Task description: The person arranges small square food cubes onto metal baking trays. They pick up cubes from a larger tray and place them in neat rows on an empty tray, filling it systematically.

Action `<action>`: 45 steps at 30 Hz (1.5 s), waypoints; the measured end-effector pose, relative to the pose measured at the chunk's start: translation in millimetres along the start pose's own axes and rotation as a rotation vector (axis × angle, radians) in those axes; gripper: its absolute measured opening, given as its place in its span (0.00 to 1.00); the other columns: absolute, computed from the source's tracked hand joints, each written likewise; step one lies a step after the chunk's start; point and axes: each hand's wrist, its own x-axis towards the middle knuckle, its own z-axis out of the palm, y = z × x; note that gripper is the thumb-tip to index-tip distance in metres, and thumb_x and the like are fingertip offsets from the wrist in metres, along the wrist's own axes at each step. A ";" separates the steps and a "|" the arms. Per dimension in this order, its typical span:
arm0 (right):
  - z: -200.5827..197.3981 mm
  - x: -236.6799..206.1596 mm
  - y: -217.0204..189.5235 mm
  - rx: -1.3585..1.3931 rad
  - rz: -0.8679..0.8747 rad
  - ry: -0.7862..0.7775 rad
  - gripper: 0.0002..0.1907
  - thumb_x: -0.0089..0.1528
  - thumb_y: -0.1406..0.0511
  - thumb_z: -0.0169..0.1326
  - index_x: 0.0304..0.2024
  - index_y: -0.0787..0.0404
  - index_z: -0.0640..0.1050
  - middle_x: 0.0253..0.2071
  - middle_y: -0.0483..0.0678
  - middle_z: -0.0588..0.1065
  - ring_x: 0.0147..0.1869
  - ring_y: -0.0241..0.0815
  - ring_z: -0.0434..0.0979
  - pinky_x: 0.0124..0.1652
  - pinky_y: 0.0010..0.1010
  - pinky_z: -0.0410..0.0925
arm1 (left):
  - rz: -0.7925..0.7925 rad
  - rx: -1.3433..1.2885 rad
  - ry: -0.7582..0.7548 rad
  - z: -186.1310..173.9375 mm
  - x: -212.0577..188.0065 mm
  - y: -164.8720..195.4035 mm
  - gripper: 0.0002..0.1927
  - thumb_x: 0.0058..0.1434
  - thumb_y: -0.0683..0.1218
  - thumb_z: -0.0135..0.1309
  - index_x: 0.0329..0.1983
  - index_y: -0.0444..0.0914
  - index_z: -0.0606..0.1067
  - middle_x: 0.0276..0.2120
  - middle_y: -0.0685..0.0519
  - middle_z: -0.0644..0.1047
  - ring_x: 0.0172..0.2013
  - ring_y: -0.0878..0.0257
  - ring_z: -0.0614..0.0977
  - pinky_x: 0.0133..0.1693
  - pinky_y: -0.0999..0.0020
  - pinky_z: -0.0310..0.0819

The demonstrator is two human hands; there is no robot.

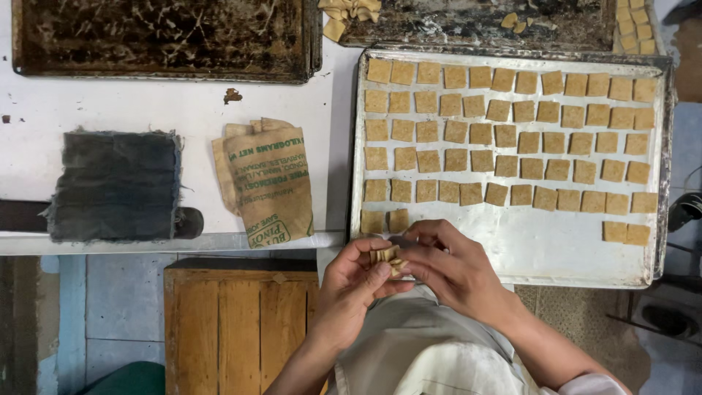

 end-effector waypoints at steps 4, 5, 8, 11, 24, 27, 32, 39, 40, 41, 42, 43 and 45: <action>-14.4 -10.5 8.4 0.094 0.113 -0.080 0.13 0.61 0.67 0.61 0.49 0.60 0.82 0.50 0.48 0.78 0.47 0.44 0.84 0.41 0.33 0.77 | -0.001 -0.106 -0.020 -0.8 0.4 2.6 0.16 0.70 0.40 0.49 0.59 0.30 0.69 0.51 0.40 0.78 0.48 0.52 0.84 0.49 0.55 0.85; -18.2 -11.1 10.5 0.067 0.277 -0.136 0.15 0.59 0.66 0.62 0.50 0.59 0.83 0.47 0.46 0.81 0.42 0.42 0.84 0.37 0.32 0.76 | 0.013 -0.063 0.006 -2.7 -0.6 5.1 0.15 0.70 0.40 0.50 0.59 0.31 0.69 0.51 0.39 0.78 0.49 0.50 0.84 0.50 0.56 0.85; -19.4 -5.9 19.1 -0.096 0.339 -0.054 0.15 0.60 0.67 0.62 0.50 0.59 0.83 0.44 0.46 0.81 0.41 0.43 0.84 0.38 0.33 0.75 | 0.028 0.053 0.059 -7.3 -2.3 11.1 0.15 0.70 0.40 0.50 0.57 0.31 0.69 0.52 0.37 0.79 0.53 0.46 0.84 0.50 0.55 0.84; -12.0 0.6 25.3 -0.297 0.185 0.102 0.11 0.61 0.67 0.62 0.46 0.59 0.83 0.47 0.50 0.77 0.44 0.48 0.81 0.41 0.35 0.74 | -0.003 0.115 0.048 -5.7 -3.8 10.5 0.14 0.70 0.41 0.49 0.57 0.32 0.69 0.53 0.37 0.78 0.54 0.45 0.84 0.51 0.55 0.84; -38.5 -25.7 12.9 -0.015 0.167 0.042 0.18 0.58 0.66 0.64 0.51 0.63 0.81 0.53 0.52 0.72 0.48 0.47 0.79 0.44 0.36 0.74 | -0.099 0.113 -0.066 25.8 15.1 -11.7 0.16 0.73 0.41 0.44 0.61 0.31 0.66 0.55 0.41 0.76 0.54 0.51 0.82 0.55 0.53 0.83; -30.1 -32.2 13.3 -0.095 0.087 0.054 0.16 0.57 0.67 0.64 0.49 0.61 0.83 0.52 0.53 0.73 0.47 0.46 0.79 0.41 0.33 0.75 | -0.106 0.167 -0.079 34.5 18.9 -14.6 0.18 0.73 0.40 0.45 0.65 0.33 0.64 0.52 0.40 0.76 0.52 0.52 0.82 0.55 0.52 0.83; -35.6 -45.1 26.7 0.022 0.014 0.093 0.11 0.60 0.67 0.63 0.45 0.60 0.81 0.47 0.52 0.78 0.46 0.45 0.82 0.40 0.31 0.77 | -0.159 0.030 -0.087 36.5 23.8 -16.5 0.17 0.73 0.40 0.42 0.63 0.32 0.64 0.54 0.37 0.76 0.51 0.49 0.83 0.53 0.52 0.83; -63.4 -45.5 41.3 -0.247 0.371 0.106 0.13 0.60 0.70 0.60 0.47 0.61 0.82 0.39 0.49 0.78 0.38 0.46 0.80 0.37 0.34 0.74 | -0.158 0.261 -0.050 35.9 20.1 -13.5 0.09 0.73 0.41 0.40 0.52 0.34 0.61 0.63 0.37 0.73 0.60 0.48 0.80 0.55 0.55 0.83; -63.2 -42.5 43.4 -0.319 0.285 0.136 0.12 0.59 0.70 0.60 0.46 0.60 0.82 0.41 0.50 0.78 0.41 0.48 0.80 0.38 0.36 0.73 | -0.165 0.291 -0.084 36.6 19.6 -14.8 0.07 0.73 0.42 0.40 0.51 0.34 0.60 0.64 0.37 0.72 0.61 0.48 0.79 0.56 0.56 0.84; -60.5 -38.5 45.2 -0.389 0.198 0.164 0.12 0.58 0.70 0.60 0.45 0.60 0.82 0.43 0.51 0.78 0.43 0.50 0.79 0.40 0.37 0.73 | -0.158 0.295 -0.106 38.8 19.5 -18.0 0.07 0.73 0.42 0.40 0.50 0.34 0.60 0.65 0.38 0.71 0.62 0.48 0.79 0.56 0.56 0.83; -59.8 -36.6 45.1 -0.459 0.110 0.194 0.12 0.57 0.70 0.60 0.44 0.59 0.81 0.46 0.52 0.77 0.46 0.52 0.78 0.41 0.39 0.73 | -0.149 0.299 -0.128 42.2 20.2 -22.3 0.07 0.73 0.42 0.41 0.50 0.34 0.60 0.66 0.38 0.70 0.62 0.48 0.78 0.56 0.56 0.83; -61.7 -36.8 43.2 -0.456 0.111 0.145 0.13 0.56 0.70 0.60 0.44 0.60 0.81 0.45 0.50 0.78 0.46 0.52 0.78 0.41 0.39 0.73 | -0.138 0.304 -0.149 44.8 20.9 -25.1 0.07 0.73 0.42 0.41 0.50 0.34 0.60 0.67 0.39 0.69 0.62 0.48 0.78 0.56 0.56 0.83; -64.9 -38.0 39.6 -0.447 0.112 0.049 0.14 0.54 0.70 0.61 0.44 0.61 0.81 0.45 0.48 0.78 0.45 0.51 0.78 0.43 0.40 0.73 | -0.124 0.287 -0.170 46.9 21.1 -26.2 0.08 0.74 0.43 0.40 0.51 0.34 0.60 0.68 0.40 0.68 0.63 0.49 0.77 0.57 0.56 0.82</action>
